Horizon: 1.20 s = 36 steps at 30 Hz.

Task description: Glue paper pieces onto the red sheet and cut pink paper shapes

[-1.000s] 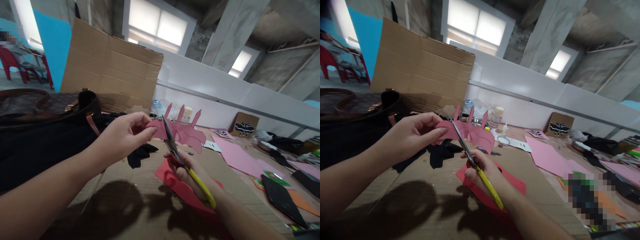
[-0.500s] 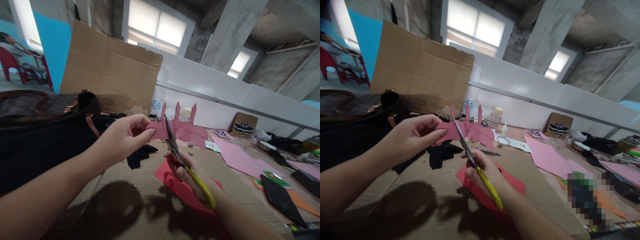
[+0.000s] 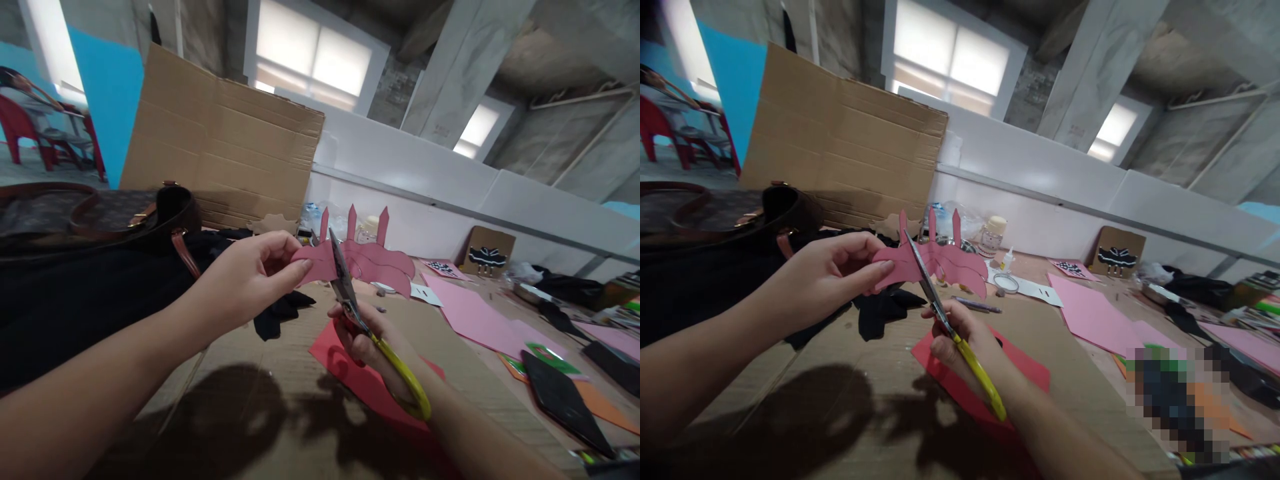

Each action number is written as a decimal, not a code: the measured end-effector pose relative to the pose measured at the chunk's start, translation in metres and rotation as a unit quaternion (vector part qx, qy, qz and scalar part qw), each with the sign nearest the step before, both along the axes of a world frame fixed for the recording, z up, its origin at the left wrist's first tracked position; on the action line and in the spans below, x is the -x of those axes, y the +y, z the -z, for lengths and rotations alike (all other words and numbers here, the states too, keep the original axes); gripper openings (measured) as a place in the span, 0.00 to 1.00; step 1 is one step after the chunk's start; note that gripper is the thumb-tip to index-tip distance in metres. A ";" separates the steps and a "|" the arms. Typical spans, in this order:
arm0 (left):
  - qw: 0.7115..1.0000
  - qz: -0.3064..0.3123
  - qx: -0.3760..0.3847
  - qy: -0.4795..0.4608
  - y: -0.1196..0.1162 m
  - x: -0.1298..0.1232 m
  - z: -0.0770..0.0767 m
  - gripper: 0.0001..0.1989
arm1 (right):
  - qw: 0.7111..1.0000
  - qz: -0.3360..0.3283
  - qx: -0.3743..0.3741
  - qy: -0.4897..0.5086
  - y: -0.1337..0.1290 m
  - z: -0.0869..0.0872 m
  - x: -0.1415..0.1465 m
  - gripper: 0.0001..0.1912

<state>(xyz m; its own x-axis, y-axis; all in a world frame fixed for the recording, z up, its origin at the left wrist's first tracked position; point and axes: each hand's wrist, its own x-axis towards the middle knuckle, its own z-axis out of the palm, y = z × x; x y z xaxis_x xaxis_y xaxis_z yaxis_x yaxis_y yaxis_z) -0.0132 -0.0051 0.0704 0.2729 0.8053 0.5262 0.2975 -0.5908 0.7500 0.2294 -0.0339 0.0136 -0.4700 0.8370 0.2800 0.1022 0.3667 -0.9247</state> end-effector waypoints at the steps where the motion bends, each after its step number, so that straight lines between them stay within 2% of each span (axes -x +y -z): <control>1: 1.000 0.001 0.001 0.000 0.000 0.000 0.000 0.15 | 1.000 -0.002 -0.001 0.000 0.000 0.001 0.000 0.28; 15: 1.000 0.018 0.007 0.007 -0.004 -0.001 -0.001 0.14 | 0.999 0.010 0.005 0.033 0.006 0.014 -0.008 0.24; 18: 0.999 0.026 -0.006 0.028 -0.006 0.000 -0.003 0.13 | 1.000 0.010 0.005 0.028 0.005 0.012 -0.006 0.24; 21: 0.998 0.015 -0.025 0.057 -0.007 0.001 -0.004 0.17 | 1.000 0.019 0.023 0.004 0.003 0.009 -0.004 0.24; 25: 0.998 0.020 -0.036 0.051 -0.004 -0.001 -0.002 0.22 | 0.999 0.029 0.032 -0.016 0.000 0.006 -0.003 0.27; 30: 0.998 0.007 -0.042 0.047 -0.001 -0.002 0.000 0.24 | 0.998 0.025 0.048 -0.020 -0.006 0.002 -0.003 0.27; 36: 0.999 0.038 0.004 -0.005 0.000 -0.002 0.005 0.12 | 0.998 0.043 0.049 -0.017 -0.005 0.004 -0.002 0.27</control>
